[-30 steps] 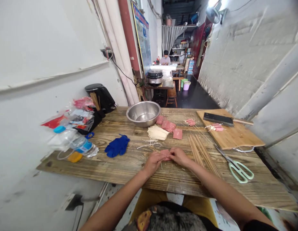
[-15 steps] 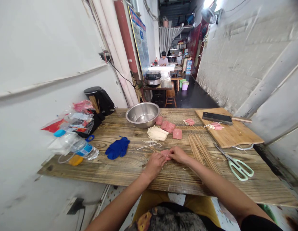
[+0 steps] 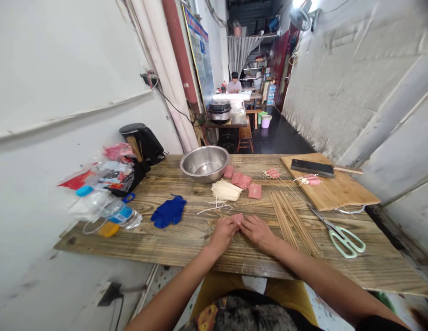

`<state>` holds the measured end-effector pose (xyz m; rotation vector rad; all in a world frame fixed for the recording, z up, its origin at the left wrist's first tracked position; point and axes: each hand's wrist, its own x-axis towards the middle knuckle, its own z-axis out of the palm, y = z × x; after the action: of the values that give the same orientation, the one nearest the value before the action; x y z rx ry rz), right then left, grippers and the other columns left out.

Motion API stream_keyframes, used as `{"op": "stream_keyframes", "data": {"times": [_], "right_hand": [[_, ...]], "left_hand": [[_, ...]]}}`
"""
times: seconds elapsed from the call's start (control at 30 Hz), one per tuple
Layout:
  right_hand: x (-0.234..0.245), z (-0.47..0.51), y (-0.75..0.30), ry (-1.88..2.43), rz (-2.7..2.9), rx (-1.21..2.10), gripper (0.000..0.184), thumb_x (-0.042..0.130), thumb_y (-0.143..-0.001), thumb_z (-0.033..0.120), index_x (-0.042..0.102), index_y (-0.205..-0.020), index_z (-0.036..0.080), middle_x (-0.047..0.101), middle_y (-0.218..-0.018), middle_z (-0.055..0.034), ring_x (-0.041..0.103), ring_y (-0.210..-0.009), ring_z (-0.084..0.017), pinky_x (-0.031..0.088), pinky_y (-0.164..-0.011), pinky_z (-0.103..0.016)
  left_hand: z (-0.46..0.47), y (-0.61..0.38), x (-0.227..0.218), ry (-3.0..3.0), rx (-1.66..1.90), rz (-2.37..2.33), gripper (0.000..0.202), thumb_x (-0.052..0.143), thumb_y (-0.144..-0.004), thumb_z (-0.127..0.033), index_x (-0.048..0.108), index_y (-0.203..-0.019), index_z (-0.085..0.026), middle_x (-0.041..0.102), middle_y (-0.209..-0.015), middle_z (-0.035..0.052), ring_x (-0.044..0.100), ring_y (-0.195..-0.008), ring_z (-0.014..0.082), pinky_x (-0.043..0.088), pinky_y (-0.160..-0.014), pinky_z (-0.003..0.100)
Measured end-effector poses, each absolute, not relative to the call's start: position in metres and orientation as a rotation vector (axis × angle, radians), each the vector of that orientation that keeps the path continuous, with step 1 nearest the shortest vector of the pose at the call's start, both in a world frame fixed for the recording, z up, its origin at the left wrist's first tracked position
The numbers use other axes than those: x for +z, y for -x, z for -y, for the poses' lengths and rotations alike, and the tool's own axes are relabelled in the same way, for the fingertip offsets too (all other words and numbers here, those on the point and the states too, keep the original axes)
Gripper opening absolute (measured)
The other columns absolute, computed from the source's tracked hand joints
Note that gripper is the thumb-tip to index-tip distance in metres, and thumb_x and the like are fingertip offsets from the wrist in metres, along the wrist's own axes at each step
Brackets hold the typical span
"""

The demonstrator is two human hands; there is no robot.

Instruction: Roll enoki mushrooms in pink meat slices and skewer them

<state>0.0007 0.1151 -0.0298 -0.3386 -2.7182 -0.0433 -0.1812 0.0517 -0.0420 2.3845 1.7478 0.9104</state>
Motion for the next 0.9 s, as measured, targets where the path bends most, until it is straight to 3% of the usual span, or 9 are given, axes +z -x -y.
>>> {"op": "stream_keyframes", "data": {"times": [0.37,0.57,0.7,0.9], "right_hand": [[-0.026,-0.133,0.013,0.295,2.884,0.02,0.024,0.042,-0.094,0.019,0.066,-0.093,0.014,0.061,-0.084,-0.0091,0.049,-0.084,-0.021,0.039,-0.079,-0.036],[-0.021,-0.149,0.024,0.263,2.913,0.174,0.027,0.046,-0.094,0.022,0.067,-0.078,0.016,0.065,-0.08,-0.0064,0.049,-0.072,-0.016,0.034,-0.068,-0.029],[-0.025,-0.158,0.029,0.262,2.967,0.288,0.029,0.049,-0.092,0.02,0.068,-0.069,0.016,0.067,-0.077,-0.0054,0.047,-0.065,-0.013,0.032,-0.067,-0.027],[-0.025,-0.162,0.027,0.276,2.898,0.445,0.028,0.052,-0.091,0.025,0.069,-0.071,0.016,0.066,-0.074,-0.005,0.047,-0.065,-0.014,0.031,-0.064,-0.026]], "left_hand": [[-0.05,0.185,-0.037,-2.262,0.928,-1.744,0.02,0.054,-0.09,-0.027,0.074,-0.09,-0.021,0.067,-0.081,0.0062,0.057,-0.08,0.0189,0.045,-0.073,0.033],[-0.042,0.184,-0.03,-2.287,0.799,-1.847,0.017,0.065,-0.083,-0.024,0.069,-0.099,-0.019,0.065,-0.095,0.0079,0.056,-0.089,0.0224,0.045,-0.077,0.036],[-0.038,0.18,-0.031,-2.465,0.806,-1.914,0.02,0.057,-0.089,-0.024,0.065,-0.106,-0.02,0.065,-0.103,0.0087,0.055,-0.094,0.022,0.043,-0.082,0.038],[-0.038,0.176,-0.039,-2.671,0.728,-1.886,0.023,0.042,-0.097,-0.021,0.063,-0.104,-0.017,0.067,-0.097,0.0089,0.056,-0.092,0.02,0.039,-0.086,0.039]]}}
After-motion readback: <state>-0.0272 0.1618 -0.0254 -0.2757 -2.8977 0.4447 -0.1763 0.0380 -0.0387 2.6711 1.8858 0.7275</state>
